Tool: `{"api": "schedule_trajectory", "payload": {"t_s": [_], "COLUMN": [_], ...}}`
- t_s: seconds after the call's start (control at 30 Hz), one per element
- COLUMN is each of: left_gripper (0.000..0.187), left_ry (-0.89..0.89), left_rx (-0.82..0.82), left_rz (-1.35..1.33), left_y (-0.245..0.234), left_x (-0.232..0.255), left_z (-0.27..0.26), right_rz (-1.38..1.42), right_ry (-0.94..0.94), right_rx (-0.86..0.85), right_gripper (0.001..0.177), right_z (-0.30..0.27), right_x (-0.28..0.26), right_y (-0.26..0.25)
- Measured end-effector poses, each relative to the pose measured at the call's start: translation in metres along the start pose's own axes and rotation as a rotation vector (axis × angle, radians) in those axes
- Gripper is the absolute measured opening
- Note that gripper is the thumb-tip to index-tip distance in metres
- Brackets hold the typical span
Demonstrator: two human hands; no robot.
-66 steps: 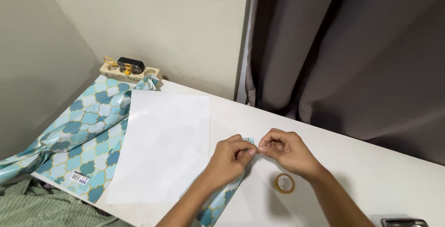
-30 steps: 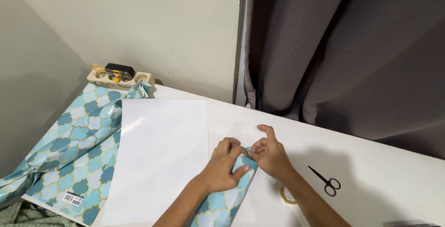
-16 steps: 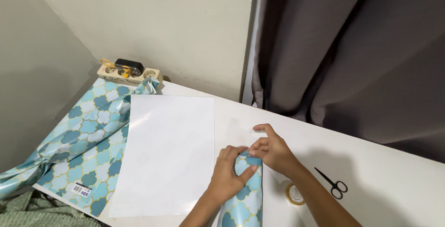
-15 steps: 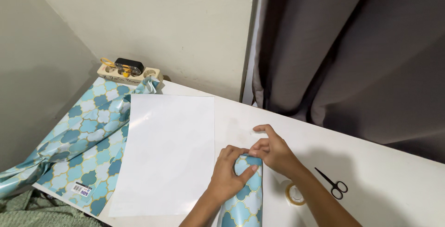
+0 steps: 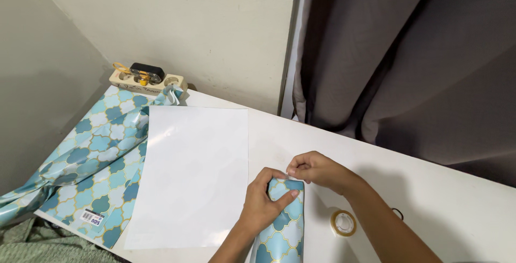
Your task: The person folds a sheet of patterned wrapping paper into a cylindrical shape, pleats the top edge, and secures it with tape to form a decorative paper flower. They then place a small camera into a separate piece of wrapping paper and fold it closed.
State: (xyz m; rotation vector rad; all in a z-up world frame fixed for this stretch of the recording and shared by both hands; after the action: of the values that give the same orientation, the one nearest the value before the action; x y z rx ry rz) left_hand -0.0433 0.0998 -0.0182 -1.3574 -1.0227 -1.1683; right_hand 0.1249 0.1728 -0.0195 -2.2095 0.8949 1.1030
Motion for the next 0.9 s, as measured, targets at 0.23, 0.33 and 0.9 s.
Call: {"api": "schedule_trajectory", "payload": {"t_s": [0.23, 0.33, 0.9], "left_gripper": [0.041, 0.041, 0.049], "left_ry": [-0.049, -0.05, -0.049], "left_rx": [-0.002, -0.006, -0.01], "left_rz": [0.017, 0.008, 0.058], "left_y": [-0.001, -0.001, -0.004], "left_x": [0.004, 0.006, 0.005], "left_z": [-0.001, -0.001, -0.003], "right_rz": [-0.145, -0.157, 0.111], "right_ry": [0.1, 0.108, 0.033], "right_rx": [0.041, 0.051, 0.098], "right_gripper": [0.025, 0.024, 0.009], "right_z": [0.007, 0.009, 0.012], "right_x": [0.002, 0.001, 0.0], "right_y": [0.003, 0.003, -0.001]}}
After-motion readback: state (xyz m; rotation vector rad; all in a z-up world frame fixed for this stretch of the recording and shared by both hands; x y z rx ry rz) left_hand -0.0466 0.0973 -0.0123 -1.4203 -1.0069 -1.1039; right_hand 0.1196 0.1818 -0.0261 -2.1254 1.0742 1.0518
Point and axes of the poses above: each hand's wrist, its own z-axis towards the middle knuckle, its own y-axis out of the palm, x = y × z, the point moved 4 cm from there along z, towards the middle knuckle, and after that the axes turned 5 degrees about y, right-handed, at the moved point
